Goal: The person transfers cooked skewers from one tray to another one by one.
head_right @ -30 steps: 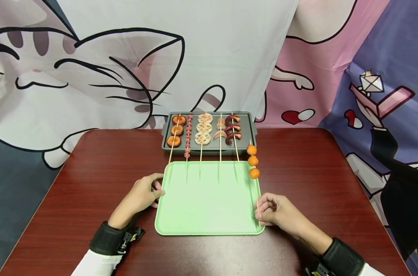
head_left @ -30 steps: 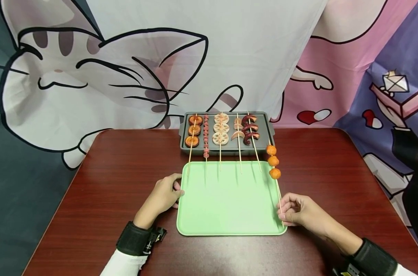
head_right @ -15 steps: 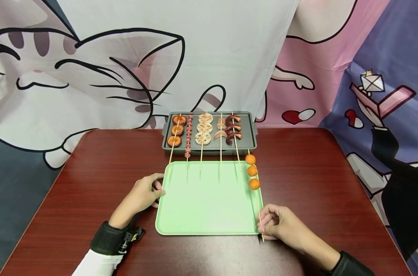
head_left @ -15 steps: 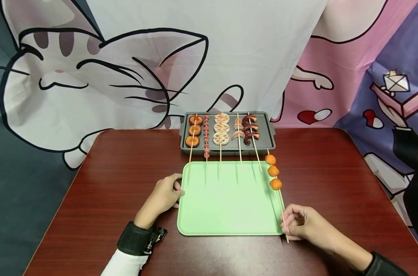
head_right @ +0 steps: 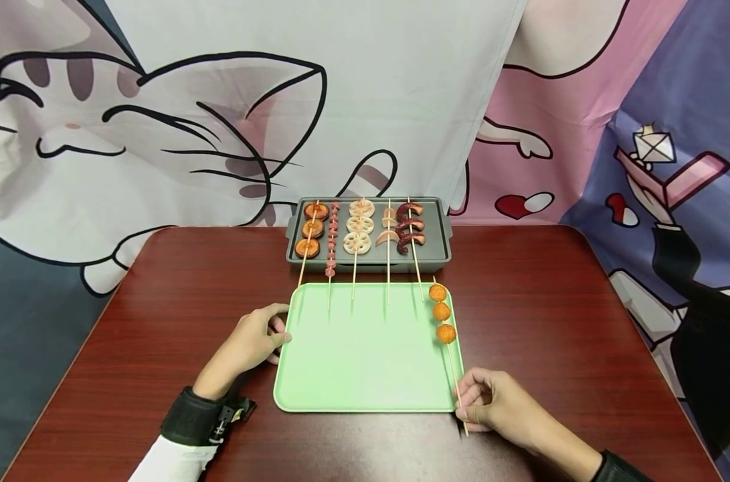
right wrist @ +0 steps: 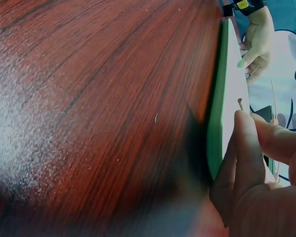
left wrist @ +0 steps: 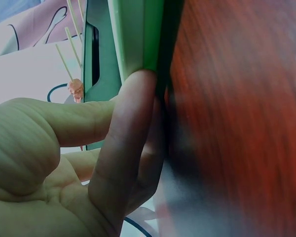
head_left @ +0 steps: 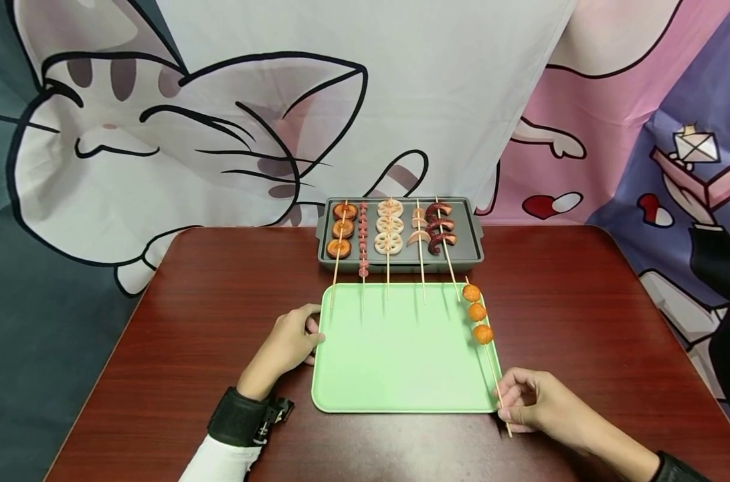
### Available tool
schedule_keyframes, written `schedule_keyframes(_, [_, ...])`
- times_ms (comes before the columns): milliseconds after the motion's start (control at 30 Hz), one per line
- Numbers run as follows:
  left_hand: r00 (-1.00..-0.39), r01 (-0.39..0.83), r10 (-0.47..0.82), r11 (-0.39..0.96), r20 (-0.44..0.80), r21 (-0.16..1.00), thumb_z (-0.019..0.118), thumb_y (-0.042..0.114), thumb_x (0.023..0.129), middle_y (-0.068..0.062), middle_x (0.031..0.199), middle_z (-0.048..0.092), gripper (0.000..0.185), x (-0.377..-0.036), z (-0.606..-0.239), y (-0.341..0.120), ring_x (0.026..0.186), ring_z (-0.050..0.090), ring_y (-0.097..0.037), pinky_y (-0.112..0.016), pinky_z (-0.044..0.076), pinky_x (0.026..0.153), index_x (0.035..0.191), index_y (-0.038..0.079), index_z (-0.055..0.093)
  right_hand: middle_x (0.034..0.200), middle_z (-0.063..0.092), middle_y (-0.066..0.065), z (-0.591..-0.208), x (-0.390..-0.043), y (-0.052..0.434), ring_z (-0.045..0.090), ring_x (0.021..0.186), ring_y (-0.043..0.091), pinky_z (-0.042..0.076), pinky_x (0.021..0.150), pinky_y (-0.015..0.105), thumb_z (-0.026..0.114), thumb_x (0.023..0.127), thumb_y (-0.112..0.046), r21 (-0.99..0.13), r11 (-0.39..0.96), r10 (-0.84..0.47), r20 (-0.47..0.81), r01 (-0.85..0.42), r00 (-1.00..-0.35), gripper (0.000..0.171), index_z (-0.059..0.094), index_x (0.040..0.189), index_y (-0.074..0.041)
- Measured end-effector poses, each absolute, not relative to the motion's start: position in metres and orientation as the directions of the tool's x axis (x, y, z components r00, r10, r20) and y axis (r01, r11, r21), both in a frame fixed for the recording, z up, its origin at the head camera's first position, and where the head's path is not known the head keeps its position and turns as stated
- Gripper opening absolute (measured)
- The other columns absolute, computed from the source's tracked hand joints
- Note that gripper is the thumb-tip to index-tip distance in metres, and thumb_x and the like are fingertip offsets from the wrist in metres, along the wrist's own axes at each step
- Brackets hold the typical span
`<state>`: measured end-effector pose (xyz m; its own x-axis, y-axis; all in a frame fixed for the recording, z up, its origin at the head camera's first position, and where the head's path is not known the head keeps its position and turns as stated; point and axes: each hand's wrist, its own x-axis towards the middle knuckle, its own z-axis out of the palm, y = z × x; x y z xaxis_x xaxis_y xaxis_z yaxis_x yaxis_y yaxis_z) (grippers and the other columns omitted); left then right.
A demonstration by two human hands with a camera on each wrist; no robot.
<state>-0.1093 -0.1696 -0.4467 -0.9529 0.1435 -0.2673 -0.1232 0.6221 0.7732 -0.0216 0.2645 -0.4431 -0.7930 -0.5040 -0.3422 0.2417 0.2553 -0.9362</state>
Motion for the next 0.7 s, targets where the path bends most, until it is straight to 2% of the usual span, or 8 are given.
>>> schedule_keyframes(167, [-0.955,-0.114,0.144,0.629,-0.259,0.769,0.068,-0.006,0.094,-0.012,0.089,0.056,0.051,-0.1099,-0.447,-0.169,0.053,0.062,-0.019,-0.03,0.06,0.049,0.143,-0.001,0.055,0.091,0.066,0.004,-0.4436,-0.0208,0.2647,0.071,0.079,0.014,0.067,0.071,0.033,0.074,0.092,-0.001,-0.931,0.27,-0.493,-0.353,0.246,-0.795,0.029,0.057,0.108,0.015])
schedule_keyframes(700, [-0.951,-0.126,0.149,0.615,-0.272,0.778,0.068,-0.006,0.094,-0.013,0.09,0.056,0.052,-0.1093,-0.4463,-0.1693,0.059,0.062,-0.019,-0.03,0.061,0.051,0.144,-0.001,0.054,0.087,0.066,0.009,-0.4476,-0.0208,0.2628,0.07,0.075,0.013,0.066,0.068,0.029,0.077,0.088,0.002,-0.902,0.295,-0.441,-0.421,0.315,-0.793,0.032,0.057,0.108,0.017])
